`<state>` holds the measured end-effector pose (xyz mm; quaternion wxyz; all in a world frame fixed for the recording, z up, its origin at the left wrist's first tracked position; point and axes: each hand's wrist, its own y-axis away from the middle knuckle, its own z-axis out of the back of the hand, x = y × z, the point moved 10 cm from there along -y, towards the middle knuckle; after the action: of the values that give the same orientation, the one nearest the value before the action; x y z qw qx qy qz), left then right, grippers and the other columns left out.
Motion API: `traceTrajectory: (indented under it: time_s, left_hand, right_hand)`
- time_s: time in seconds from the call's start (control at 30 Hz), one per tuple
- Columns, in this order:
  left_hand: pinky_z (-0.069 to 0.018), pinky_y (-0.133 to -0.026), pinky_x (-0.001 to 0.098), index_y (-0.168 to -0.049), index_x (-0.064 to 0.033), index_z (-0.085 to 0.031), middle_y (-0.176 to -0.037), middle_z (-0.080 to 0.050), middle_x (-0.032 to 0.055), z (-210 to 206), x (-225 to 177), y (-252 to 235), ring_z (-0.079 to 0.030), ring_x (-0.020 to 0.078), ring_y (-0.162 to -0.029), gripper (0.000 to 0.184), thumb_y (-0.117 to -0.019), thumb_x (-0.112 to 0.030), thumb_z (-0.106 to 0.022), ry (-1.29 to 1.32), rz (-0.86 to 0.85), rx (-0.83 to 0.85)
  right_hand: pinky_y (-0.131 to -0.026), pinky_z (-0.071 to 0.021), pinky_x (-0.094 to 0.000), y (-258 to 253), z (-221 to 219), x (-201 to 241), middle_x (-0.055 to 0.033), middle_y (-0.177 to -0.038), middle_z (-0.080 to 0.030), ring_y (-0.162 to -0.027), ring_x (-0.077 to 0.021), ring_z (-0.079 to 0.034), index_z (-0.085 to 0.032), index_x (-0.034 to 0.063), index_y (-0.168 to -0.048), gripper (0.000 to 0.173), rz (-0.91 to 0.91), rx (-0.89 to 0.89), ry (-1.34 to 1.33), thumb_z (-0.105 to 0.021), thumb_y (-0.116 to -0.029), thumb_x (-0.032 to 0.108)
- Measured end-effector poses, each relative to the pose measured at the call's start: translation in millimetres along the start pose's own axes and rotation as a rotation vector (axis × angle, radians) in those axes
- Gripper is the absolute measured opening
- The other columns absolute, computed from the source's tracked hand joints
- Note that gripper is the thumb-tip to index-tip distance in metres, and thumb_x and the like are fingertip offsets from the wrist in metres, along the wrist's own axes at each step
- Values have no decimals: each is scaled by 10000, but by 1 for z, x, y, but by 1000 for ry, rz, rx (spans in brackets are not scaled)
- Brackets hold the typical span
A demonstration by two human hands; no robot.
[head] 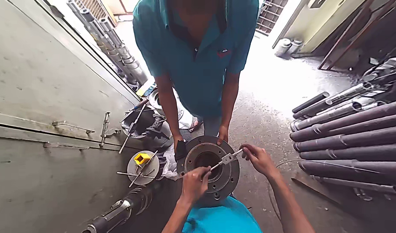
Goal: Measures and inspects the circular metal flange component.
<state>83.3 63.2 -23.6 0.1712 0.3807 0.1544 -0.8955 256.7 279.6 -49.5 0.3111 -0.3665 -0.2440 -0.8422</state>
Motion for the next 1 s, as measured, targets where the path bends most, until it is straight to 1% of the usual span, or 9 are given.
traceTrajectory:
  time_s: [0.13, 0.23, 0.33, 0.4, 0.47, 0.67, 0.77, 0.87, 1.0]
  left_hand:
    - [-630, -731, 255, -1048, -72, -791, -896, -788, -14, -9, 3, 17, -740, 44, -768, 206, -937, -169, -647, 212, 153, -59]
    - [-640, -604, 318, -1122, -2, -737, -937, -781, 76, -11, 28, -10, -736, 148, -665, 193, -1010, -81, -601, 508, 419, -30]
    - [-631, -585, 337, -1208, -21, -703, -1089, -763, 88, -25, 32, -71, -736, 166, -683, 260, -1071, -104, -499, 517, 506, 119]
    - [-587, -619, 310, -1203, -36, -717, -1047, -757, 76, -48, 21, -112, -694, 121, -689, 266, -1068, -113, -501, 469, 462, 284]
    - [-579, -836, 332, -1218, -35, -713, -1053, -772, 68, -76, 3, -139, -725, 119, -891, 279, -1071, -123, -492, 457, 360, 486]
    - [-576, -862, 320, -1167, -64, -744, -992, -781, 25, -136, -75, -137, -720, 75, -882, 304, -1074, -110, -458, 253, 20, 1025]
    - [-543, -947, 463, -1323, -136, -684, -1116, -763, 39, -123, -84, -133, -713, 165, -999, 328, -1048, -125, -505, 39, -137, 964]
    - [-561, -984, 472, -1373, -166, -649, -1180, -749, 37, -72, -49, -119, -717, 168, -1062, 356, -1046, -186, -509, 47, -65, 629]
    - [-608, -913, 422, -1220, -97, -723, -1086, -770, 24, -7, 9, -50, -739, 129, -975, 308, -1028, -244, -533, 97, 81, 334]
  right_hand:
    - [-713, -559, -368, -33, -11, 10, -1, -725, -646, -686, -115, -651, -672, 71, -971, 409, 25, 73, -81, -367, -1093, 314]
    - [-739, -553, -444, 4, -5, 1, -45, -750, -675, -717, -168, -666, -695, 48, -902, 423, -58, 228, -70, -409, -1075, 306]
    - [-616, -577, -324, 59, -40, 4, -21, -762, -708, -634, -110, -668, -701, 44, -933, 374, -122, 497, -293, -443, -1078, 273]
    - [-539, -560, -301, 84, -75, 21, -40, -765, -711, -598, -117, -663, -683, 18, -975, 376, -170, 603, -498, -413, -1100, 249]
    - [-488, -543, -285, 92, -111, 40, -31, -769, -730, -591, -109, -672, -684, 31, -986, 418, -174, 633, -697, -369, -1112, 274]
    - [-603, -564, -324, 63, -165, 87, -51, -818, -692, -654, -128, -653, -676, 4, -1062, 406, -369, 275, -859, -390, -1116, 288]
    - [-661, -591, -341, 63, -161, 87, -67, -852, -735, -712, -136, -696, -692, 13, -1105, 414, -337, 327, -768, -397, -1118, 304]
    - [-777, -526, -453, 68, -125, 74, -90, -857, -698, -797, -187, -663, -712, 21, -1002, 374, -111, 454, -432, -488, -1072, 312]
    - [-705, -589, -384, 45, -16, 51, -50, -819, -735, -695, -142, -689, -754, 58, -1059, 311, 72, -84, -216, -548, -1040, 291]
